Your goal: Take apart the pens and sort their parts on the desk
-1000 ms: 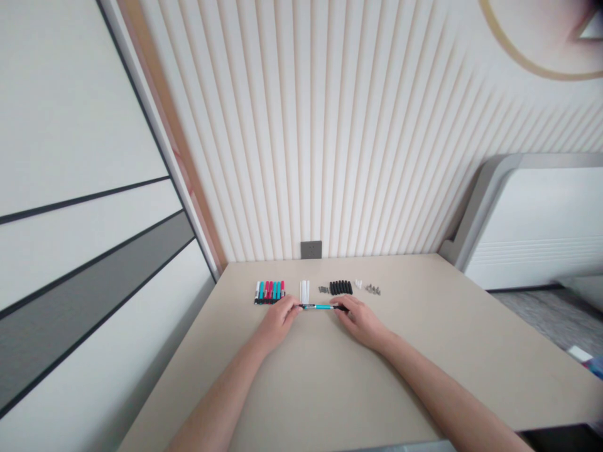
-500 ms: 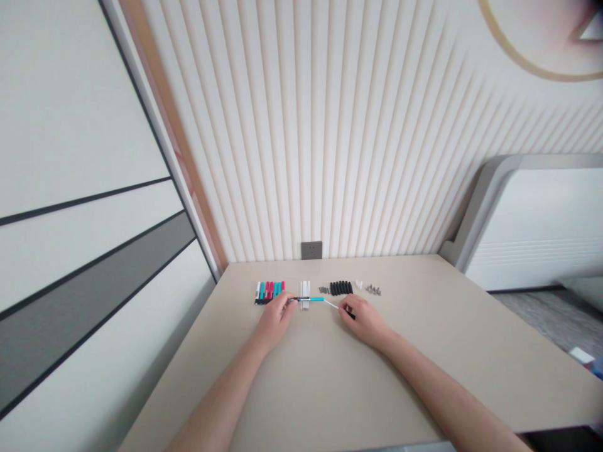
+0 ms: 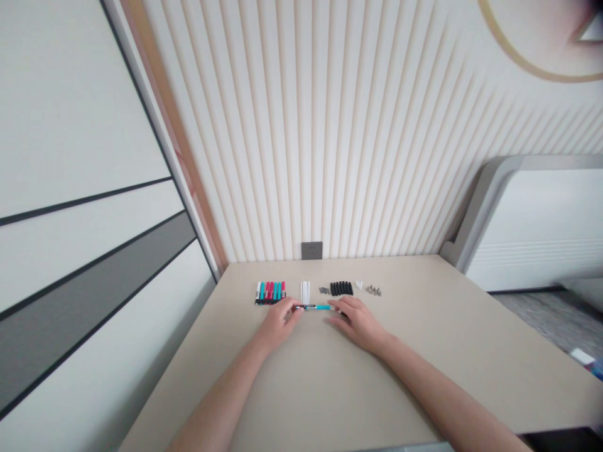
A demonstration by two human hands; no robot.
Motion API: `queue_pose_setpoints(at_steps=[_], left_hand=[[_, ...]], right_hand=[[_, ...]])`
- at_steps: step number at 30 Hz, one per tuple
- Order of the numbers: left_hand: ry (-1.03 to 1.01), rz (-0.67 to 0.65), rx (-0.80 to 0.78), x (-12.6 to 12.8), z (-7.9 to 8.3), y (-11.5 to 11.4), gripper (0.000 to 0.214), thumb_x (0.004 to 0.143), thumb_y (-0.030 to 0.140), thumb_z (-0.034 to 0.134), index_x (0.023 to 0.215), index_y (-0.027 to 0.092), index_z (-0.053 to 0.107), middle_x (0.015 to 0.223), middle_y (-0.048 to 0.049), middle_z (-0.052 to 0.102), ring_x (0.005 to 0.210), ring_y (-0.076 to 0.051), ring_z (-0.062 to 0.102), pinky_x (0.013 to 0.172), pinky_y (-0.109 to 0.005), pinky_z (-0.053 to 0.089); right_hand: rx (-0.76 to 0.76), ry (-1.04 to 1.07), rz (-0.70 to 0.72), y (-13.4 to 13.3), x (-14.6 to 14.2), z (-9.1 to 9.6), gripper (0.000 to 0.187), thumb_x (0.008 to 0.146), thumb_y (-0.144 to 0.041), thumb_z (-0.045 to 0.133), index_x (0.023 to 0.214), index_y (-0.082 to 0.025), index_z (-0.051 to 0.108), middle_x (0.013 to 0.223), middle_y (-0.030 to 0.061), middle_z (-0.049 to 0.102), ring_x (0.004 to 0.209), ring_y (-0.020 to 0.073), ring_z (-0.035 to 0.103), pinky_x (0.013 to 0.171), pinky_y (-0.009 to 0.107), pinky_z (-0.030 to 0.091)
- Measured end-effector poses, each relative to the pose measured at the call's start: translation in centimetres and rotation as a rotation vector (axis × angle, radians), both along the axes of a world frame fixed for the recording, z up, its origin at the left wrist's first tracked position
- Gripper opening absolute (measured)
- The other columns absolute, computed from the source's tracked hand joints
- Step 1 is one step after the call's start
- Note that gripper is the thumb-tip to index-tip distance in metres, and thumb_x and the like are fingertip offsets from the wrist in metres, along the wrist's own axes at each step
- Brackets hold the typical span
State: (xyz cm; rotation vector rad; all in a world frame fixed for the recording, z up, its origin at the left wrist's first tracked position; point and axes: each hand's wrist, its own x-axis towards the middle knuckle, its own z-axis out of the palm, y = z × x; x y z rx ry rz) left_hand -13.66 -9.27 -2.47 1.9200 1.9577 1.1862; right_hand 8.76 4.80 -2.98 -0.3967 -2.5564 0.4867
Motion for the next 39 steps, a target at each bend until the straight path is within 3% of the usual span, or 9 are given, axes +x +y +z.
queue_pose_setpoints(at_steps=[8, 19, 39], left_hand=[[0.018, -0.062, -0.009, 0.5, 0.3, -0.2, 0.018, 0.093, 0.032, 0.05, 0.092, 0.019, 0.062, 0.083, -0.0019, 0.064, 0.077, -0.015, 0.06, 0.073, -0.025, 0.045], [-0.004, -0.024, 0.043, 0.7, 0.8, -0.3, 0.018, 0.092, 0.032, 0.052, 0.088, 0.018, 0.062, 0.078, -0.0006, 0.062, 0.074, -0.015, 0.06, 0.073, -0.025, 0.045], [-0.145, 0.085, 0.112, 0.4, 1.1, -0.3, 0.021, 0.091, 0.035, 0.051, 0.099, 0.019, 0.062, 0.081, -0.0019, 0.068, 0.074, -0.015, 0.062, 0.072, -0.027, 0.05]], right_hand=[[0.116, -0.053, 0.104, -0.9, -0.9, -0.6, 0.019, 0.097, -0.033, 0.051, 0.101, -0.021, 0.065, 0.092, 0.0056, 0.066, 0.091, 0.0195, 0.058, 0.084, 0.034, 0.043], [0.133, -0.066, 0.102, -0.4, -1.2, -1.5, 0.022, 0.096, -0.032, 0.051, 0.086, -0.02, 0.067, 0.085, 0.0049, 0.064, 0.087, 0.0184, 0.057, 0.082, 0.032, 0.041], [0.132, -0.053, 0.064, -0.5, -0.2, -0.2, 0.021, 0.096, -0.028, 0.049, 0.097, -0.021, 0.068, 0.091, 0.006, 0.064, 0.09, 0.0191, 0.056, 0.084, 0.034, 0.043]])
